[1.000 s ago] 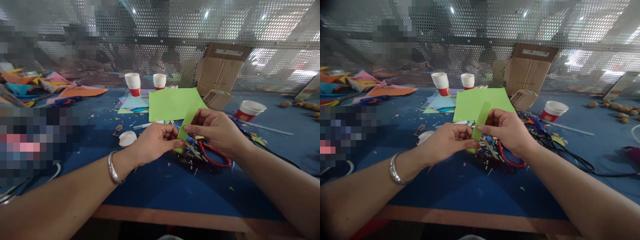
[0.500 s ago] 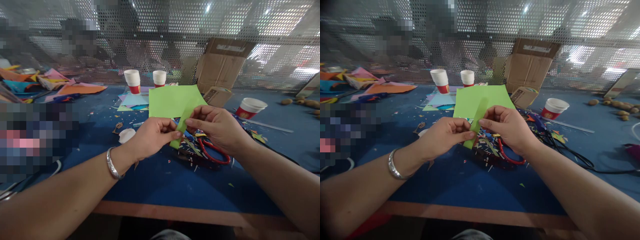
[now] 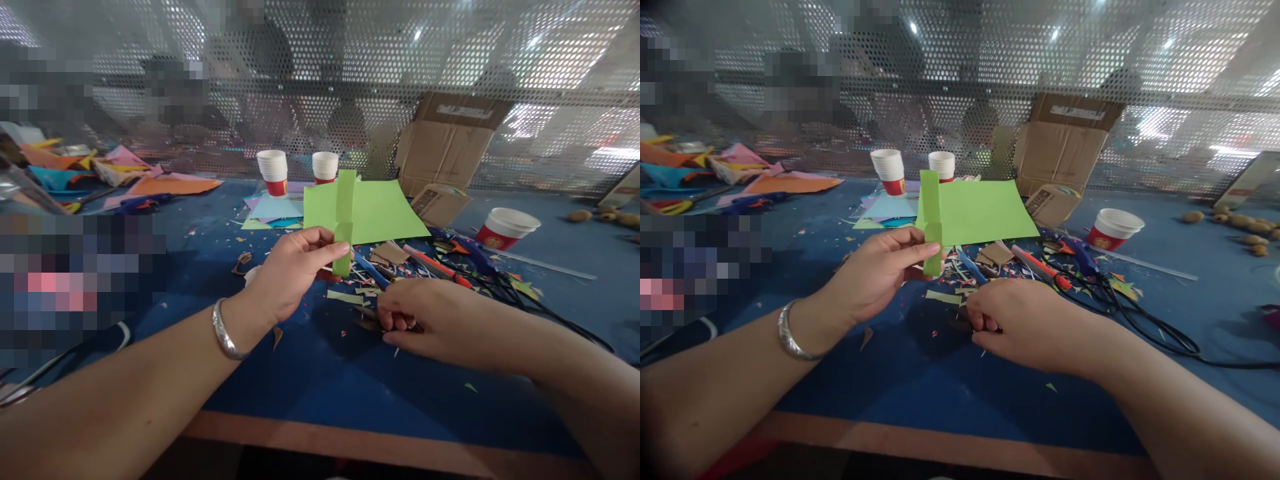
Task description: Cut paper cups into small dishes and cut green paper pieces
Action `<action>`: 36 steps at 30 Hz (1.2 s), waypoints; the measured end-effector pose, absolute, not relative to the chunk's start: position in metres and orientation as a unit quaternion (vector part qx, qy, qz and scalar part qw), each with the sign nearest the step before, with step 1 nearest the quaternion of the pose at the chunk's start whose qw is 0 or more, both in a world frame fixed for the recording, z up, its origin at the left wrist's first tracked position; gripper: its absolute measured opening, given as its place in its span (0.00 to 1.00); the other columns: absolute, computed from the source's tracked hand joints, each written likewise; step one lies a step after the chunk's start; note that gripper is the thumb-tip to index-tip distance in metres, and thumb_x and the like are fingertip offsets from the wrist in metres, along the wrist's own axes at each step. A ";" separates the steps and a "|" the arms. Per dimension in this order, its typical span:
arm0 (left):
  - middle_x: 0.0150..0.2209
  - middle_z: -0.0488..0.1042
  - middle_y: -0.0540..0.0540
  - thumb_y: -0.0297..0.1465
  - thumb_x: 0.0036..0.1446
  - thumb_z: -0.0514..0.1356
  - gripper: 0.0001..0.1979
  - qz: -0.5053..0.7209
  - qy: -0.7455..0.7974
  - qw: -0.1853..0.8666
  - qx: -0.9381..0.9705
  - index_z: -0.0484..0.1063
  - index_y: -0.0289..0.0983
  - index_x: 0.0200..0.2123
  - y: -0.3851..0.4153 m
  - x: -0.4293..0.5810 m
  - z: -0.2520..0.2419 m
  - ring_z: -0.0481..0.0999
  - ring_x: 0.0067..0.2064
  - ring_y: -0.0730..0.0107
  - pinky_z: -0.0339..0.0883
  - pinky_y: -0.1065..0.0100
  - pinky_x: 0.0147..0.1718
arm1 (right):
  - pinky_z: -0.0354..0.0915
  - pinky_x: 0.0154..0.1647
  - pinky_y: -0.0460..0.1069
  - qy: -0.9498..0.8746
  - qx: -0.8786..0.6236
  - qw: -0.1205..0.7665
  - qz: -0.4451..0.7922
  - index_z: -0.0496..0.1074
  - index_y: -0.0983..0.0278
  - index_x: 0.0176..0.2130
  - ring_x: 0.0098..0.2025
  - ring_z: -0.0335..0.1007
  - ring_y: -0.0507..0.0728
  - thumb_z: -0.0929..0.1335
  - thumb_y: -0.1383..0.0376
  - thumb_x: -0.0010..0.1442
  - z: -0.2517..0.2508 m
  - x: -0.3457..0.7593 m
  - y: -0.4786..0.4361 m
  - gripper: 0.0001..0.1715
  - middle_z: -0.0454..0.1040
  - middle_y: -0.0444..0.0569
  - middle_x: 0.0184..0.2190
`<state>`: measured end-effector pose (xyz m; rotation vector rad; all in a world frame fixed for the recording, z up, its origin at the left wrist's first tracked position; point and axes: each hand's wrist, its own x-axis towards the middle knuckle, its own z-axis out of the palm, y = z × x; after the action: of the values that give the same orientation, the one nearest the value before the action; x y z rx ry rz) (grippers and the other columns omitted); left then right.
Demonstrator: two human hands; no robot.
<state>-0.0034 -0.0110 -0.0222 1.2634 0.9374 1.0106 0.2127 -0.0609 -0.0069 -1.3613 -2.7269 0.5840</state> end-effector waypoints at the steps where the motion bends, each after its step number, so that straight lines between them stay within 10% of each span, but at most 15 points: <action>1: 0.32 0.75 0.49 0.35 0.55 0.68 0.10 0.439 0.400 0.591 0.545 0.73 0.35 0.33 -0.010 -0.004 -0.022 0.75 0.34 0.71 0.71 0.69 0.32 | 0.63 0.37 0.51 -0.877 -0.441 0.011 0.191 0.74 0.60 0.33 0.35 0.71 0.56 0.69 0.65 0.58 -0.007 0.212 -0.060 0.02 0.77 0.45 0.32; 10: 0.34 0.75 0.49 0.34 0.55 0.67 0.08 0.506 0.421 0.555 0.509 0.72 0.37 0.33 -0.012 -0.004 -0.017 0.73 0.36 0.72 0.68 0.72 0.31 | 0.58 0.25 0.47 -0.816 -0.494 0.050 0.296 0.70 0.61 0.29 0.23 0.65 0.51 0.67 0.65 0.58 0.005 0.218 -0.051 0.06 0.70 0.40 0.20; 25: 0.35 0.76 0.51 0.32 0.56 0.68 0.07 0.418 0.300 0.724 0.459 0.76 0.36 0.37 -0.028 0.007 -0.020 0.77 0.35 0.72 0.71 0.70 0.32 | 0.65 0.35 0.50 -0.736 -0.458 0.284 0.408 0.72 0.64 0.34 0.34 0.72 0.55 0.66 0.60 0.63 -0.006 0.208 -0.045 0.10 0.76 0.47 0.31; 36: 0.34 0.76 0.49 0.28 0.58 0.67 0.04 0.458 0.284 0.718 0.440 0.77 0.34 0.36 -0.027 0.006 -0.018 0.75 0.36 0.75 0.69 0.72 0.38 | 0.59 0.17 0.41 -0.588 -0.436 0.370 0.573 0.67 0.61 0.38 0.20 0.63 0.47 0.66 0.49 0.67 -0.017 0.194 -0.050 0.18 0.72 0.40 0.26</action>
<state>0.0057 -0.0269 -0.0182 0.9739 0.6287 1.0131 0.1936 -0.0501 -0.0173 -1.1184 -1.5080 1.4698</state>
